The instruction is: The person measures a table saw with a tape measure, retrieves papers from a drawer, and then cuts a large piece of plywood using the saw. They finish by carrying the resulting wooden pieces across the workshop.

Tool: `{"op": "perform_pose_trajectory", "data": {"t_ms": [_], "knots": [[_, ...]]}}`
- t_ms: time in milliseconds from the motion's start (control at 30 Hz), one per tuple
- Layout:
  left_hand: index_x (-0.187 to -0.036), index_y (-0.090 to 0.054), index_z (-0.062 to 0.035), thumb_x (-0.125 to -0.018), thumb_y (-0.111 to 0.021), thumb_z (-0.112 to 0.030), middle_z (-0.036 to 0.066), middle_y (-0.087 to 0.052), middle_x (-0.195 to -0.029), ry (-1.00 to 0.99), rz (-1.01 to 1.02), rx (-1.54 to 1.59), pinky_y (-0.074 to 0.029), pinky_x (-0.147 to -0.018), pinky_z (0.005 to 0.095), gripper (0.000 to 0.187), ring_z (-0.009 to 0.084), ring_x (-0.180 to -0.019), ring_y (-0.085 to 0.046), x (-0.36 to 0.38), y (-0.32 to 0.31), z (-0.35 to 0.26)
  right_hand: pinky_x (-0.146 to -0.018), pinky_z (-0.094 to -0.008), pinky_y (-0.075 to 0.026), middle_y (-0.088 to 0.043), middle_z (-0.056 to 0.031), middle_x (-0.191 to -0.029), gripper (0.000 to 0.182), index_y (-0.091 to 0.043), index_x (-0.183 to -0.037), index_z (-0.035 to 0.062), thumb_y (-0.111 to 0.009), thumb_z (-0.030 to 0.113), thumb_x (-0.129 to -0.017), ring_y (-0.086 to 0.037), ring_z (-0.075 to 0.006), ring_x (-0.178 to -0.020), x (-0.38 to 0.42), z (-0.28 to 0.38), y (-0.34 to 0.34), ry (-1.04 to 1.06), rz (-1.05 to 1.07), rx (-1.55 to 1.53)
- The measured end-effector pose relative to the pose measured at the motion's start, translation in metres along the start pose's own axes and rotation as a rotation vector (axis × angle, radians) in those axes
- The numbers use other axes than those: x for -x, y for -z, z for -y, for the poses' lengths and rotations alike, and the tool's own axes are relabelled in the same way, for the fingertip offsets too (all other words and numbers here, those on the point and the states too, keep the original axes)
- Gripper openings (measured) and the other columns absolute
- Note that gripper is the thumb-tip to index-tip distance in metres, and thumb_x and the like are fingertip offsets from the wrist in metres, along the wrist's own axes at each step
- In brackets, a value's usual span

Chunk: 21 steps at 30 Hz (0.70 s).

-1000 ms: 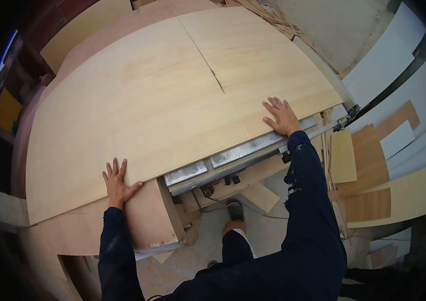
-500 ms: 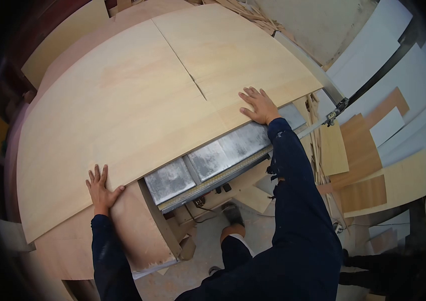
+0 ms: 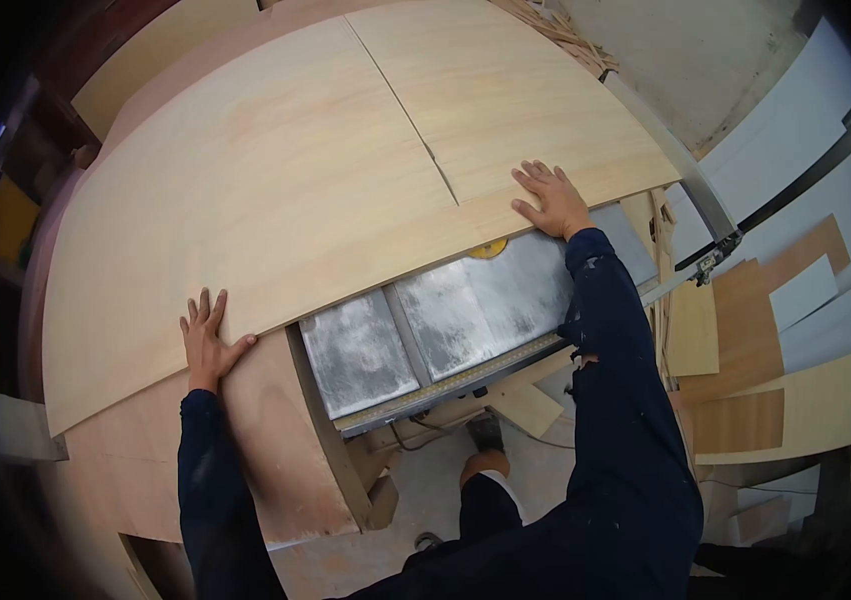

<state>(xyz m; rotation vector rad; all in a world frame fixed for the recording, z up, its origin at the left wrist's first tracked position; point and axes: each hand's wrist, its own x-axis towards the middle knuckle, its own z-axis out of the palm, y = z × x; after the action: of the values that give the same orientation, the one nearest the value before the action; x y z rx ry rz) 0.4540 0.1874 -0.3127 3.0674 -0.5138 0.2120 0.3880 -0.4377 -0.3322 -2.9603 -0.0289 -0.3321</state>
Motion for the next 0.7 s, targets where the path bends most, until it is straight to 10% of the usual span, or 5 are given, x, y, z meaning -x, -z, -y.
{"op": "perform_pose_trajectory", "data": {"t_ms": [700], "knots": [[-0.14, -0.05, -0.0217, -0.056, -0.075, -0.065, 0.016, -0.04, -0.147, -0.067, -0.071, 0.041, -0.023, -0.109, 0.0623, 0.098, 0.0449, -0.136, -0.032, -0.07, -0.03, 0.026, -0.114, -0.0495, -0.023, -0.044, -0.0132, -0.145, 0.06, -0.05, -0.138, 0.014, -0.055, 0.049, -0.089, -0.034, -0.033, -0.138, -0.124, -0.029, -0.045, 0.055, -0.022, 0.005]]}}
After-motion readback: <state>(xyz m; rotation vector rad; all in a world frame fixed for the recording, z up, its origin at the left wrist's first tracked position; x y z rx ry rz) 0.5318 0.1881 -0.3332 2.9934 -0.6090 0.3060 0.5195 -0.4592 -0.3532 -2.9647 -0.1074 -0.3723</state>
